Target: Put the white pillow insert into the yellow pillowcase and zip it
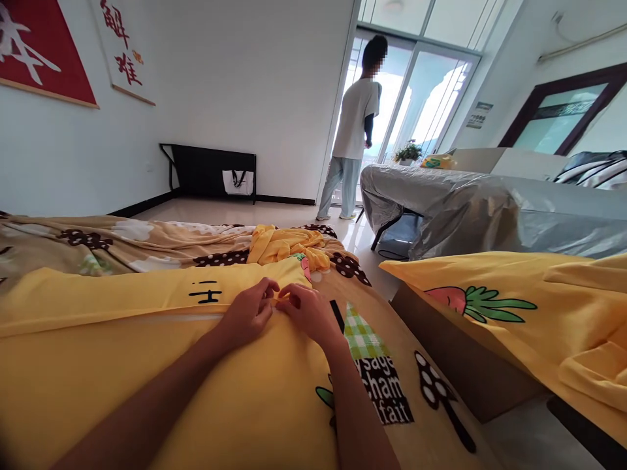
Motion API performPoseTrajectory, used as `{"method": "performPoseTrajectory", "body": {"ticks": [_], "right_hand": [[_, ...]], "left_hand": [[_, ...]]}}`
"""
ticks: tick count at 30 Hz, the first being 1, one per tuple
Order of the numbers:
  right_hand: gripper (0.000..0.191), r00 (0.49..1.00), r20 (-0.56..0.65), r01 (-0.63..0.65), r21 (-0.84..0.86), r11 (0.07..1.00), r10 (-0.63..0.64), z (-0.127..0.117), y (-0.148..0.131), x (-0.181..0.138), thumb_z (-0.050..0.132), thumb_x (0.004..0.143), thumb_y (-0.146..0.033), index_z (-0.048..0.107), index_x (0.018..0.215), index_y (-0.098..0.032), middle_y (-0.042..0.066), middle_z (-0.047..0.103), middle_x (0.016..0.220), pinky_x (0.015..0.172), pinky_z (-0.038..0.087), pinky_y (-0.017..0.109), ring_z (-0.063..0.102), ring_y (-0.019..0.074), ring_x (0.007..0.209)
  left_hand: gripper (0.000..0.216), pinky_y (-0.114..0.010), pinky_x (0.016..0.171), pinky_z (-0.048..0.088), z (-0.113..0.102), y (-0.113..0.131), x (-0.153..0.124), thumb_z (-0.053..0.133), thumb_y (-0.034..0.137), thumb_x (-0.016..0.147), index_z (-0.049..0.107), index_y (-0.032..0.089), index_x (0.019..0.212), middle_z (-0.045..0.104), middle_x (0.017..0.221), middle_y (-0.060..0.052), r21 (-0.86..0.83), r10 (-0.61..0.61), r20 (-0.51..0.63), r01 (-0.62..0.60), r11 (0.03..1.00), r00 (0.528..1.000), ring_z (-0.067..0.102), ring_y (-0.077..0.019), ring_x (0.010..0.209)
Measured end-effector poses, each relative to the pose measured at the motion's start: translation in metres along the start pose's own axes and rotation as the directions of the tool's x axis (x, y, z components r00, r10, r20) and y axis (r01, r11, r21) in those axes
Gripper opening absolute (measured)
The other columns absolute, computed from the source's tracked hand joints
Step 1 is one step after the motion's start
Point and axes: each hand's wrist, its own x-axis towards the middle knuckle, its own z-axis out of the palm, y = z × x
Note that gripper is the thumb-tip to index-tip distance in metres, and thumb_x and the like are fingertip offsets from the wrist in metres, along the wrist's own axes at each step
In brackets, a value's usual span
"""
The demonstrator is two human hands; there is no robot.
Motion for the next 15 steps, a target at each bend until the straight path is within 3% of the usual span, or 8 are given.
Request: {"method": "performPoseTrajectory", "body": {"ticks": [3,6,8,11,15], "right_hand": [[0.009,0.998,0.033,0.046,0.049,0.998,-0.048,-0.005,0.002,0.000,0.061,0.079,-0.028,0.063,0.076,-0.019,-0.004,0.053,0.064,0.058,0.036,0.022,0.047,0.0099,0.061],[0.007,0.991,0.060,0.117,0.026,0.993,-0.119,-0.013,0.001,-0.002,0.060,0.079,-0.025,0.064,0.077,-0.020,-0.002,0.056,0.071,0.062,0.038,0.023,0.050,0.0102,0.064],[0.008,0.985,0.070,0.159,0.007,0.987,-0.159,-0.016,0.001,-0.003,0.058,0.080,-0.024,0.065,0.080,-0.022,-0.001,0.059,0.075,0.063,0.039,0.023,0.052,0.0110,0.067],[0.013,0.981,-0.008,0.192,-0.071,0.979,-0.193,-0.011,-0.001,-0.002,0.057,0.082,-0.030,0.063,0.075,-0.021,0.000,0.059,0.074,0.062,0.039,0.025,0.053,0.0130,0.068],[0.016,0.976,-0.141,0.137,-0.189,0.972,-0.165,0.006,-0.003,0.002,0.055,0.083,-0.033,0.058,0.072,-0.021,0.001,0.061,0.075,0.060,0.039,0.026,0.053,0.0143,0.067]], "left_hand": [[0.035,-0.031,0.079,0.044,-0.017,0.002,-0.011,0.044,0.008,0.072,0.049,0.018,0.105,0.059,0.099,-0.007,0.251,0.123,0.108,-0.147,0.957,0.987,0.054,-0.0199,0.091],[0.030,-0.035,0.080,0.044,-0.052,-0.014,-0.035,0.041,0.007,0.075,0.053,0.018,0.100,0.059,0.097,-0.009,0.486,0.104,0.201,-0.192,0.853,0.974,0.053,-0.0228,0.091],[0.024,-0.036,0.079,0.044,-0.085,-0.036,-0.059,0.036,0.012,0.083,0.056,0.018,0.094,0.059,0.093,-0.008,0.582,0.026,0.171,-0.122,0.804,0.985,0.054,-0.0228,0.088],[0.028,-0.038,0.081,0.044,-0.146,-0.080,-0.103,0.034,0.030,0.090,0.059,0.018,0.093,0.059,0.090,-0.008,0.642,-0.078,0.028,0.042,0.766,0.997,0.055,-0.0237,0.088],[0.037,-0.034,0.078,0.047,-0.216,-0.133,-0.162,0.037,0.046,0.086,0.062,0.020,0.091,0.063,0.092,-0.007,0.619,-0.231,-0.146,0.271,0.737,0.962,0.060,-0.0233,0.087]]}}
